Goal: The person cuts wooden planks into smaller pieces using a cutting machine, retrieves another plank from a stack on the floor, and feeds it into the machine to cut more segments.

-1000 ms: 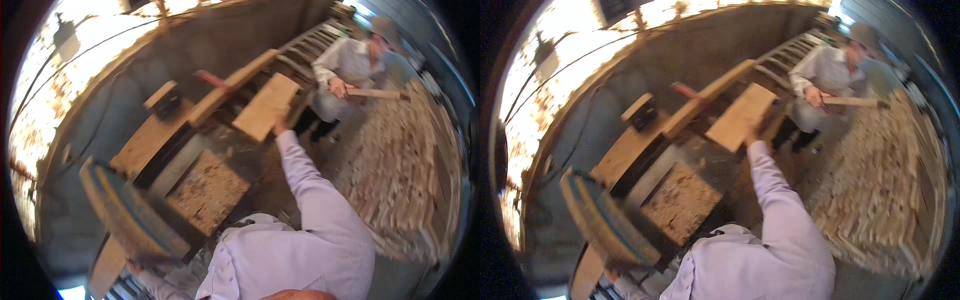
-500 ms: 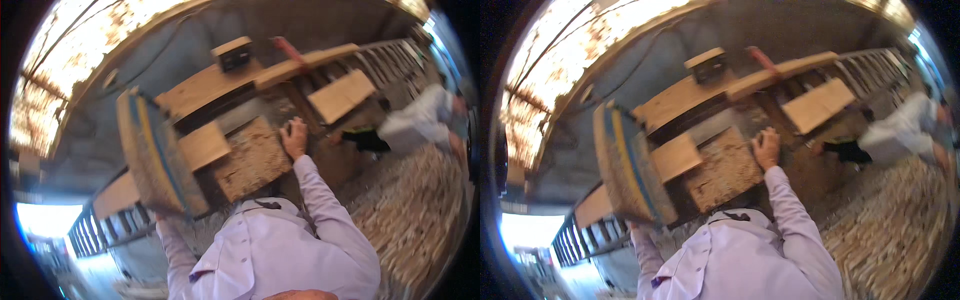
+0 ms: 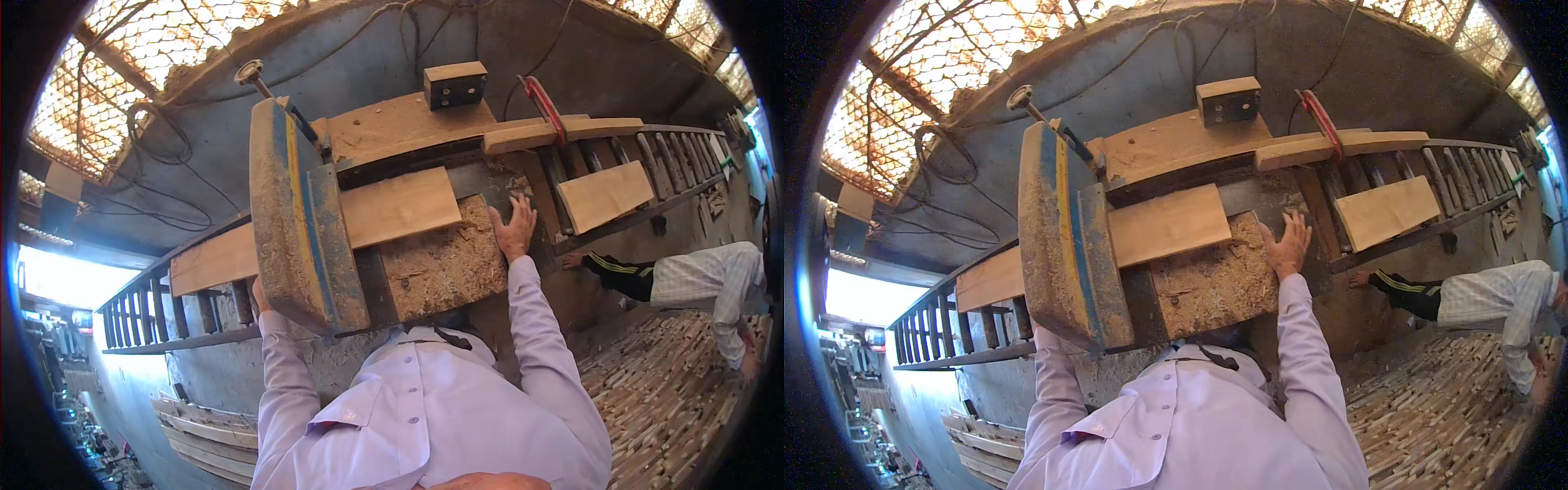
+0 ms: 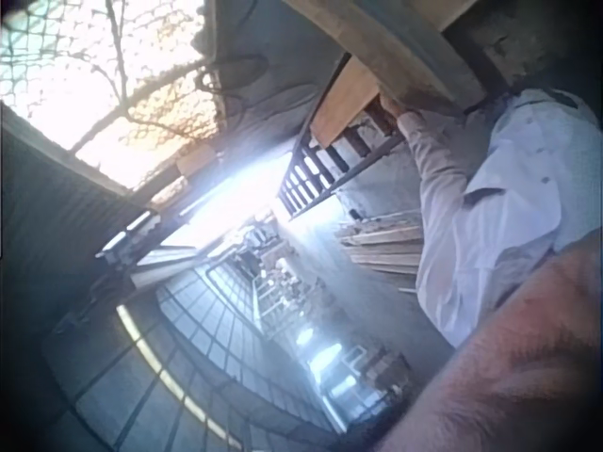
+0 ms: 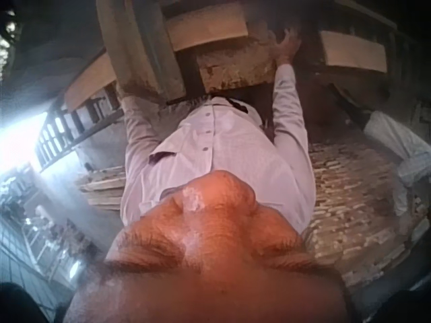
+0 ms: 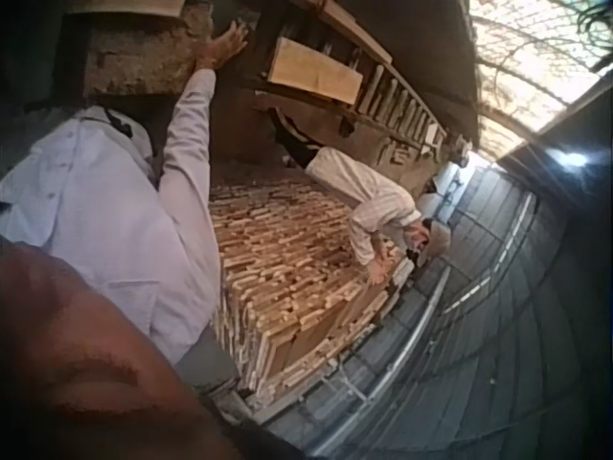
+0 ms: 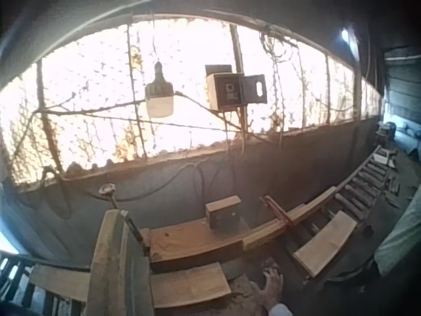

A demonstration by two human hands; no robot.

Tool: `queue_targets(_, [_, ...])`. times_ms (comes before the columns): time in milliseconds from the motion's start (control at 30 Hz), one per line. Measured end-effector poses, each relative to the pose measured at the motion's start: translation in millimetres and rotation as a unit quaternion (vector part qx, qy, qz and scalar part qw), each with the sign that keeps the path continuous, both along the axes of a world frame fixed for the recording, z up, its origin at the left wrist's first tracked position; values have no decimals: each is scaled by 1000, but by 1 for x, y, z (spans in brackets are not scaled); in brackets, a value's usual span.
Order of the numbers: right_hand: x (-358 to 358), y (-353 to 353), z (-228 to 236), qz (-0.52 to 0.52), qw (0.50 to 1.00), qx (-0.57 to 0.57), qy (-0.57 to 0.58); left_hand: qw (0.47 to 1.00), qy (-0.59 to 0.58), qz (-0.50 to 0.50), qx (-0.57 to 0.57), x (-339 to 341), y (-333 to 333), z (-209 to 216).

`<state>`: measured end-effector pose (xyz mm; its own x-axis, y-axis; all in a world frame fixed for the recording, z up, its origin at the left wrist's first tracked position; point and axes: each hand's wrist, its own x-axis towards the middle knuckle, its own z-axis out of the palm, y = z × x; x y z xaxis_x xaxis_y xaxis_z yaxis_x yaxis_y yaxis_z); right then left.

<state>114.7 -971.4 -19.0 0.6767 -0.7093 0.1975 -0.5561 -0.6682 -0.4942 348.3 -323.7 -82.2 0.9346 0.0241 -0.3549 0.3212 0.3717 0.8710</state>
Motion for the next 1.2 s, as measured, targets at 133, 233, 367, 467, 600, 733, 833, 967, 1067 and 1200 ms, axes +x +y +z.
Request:
queue_targets(133, [21, -3, 0, -8, 999, 37, 10, 999, 4, -2, -38, -74, -11, -12])
queue_targets(233, [32, 4, 11, -39, 998, 35, 38, 998, 4, 3, -60, -99, -33, -11])
queue_targets(367, [35, 4, 5, -48, 998, 8, 48, 997, -1, 10, -81, -105, -34, -1])
queue_targets(467, [36, 5, 7, -47, 997, 19, 50, 995, -2, 15, -97, -45, -48, 21])
queue_targets(600, [33, 4, 8, -51, 998, 14, 42, 993, 0, 13, -117, -23, -16, 37])
queue_targets(733, [34, 2, 6, -67, 998, 12, 16, 994, -18, 6, -103, -12, -20, 33])
queue_targets(833, [43, 3, 1, -64, 998, 10, 12, 998, -49, 1, -49, -9, -8, 31])
queue_targets(967, [52, 9, -2, -41, 999, 9, -4, 861, -299, -35, 410, -34, -21, 65])
queue_targets(1067, [43, -5, -13, -55, 996, -56, 39, 902, -220, -38, 369, -25, -24, 81])
queue_targets(1200, [34, -12, -21, -53, 996, -60, 30, 993, -6, 99, 71, -10, -23, 50])
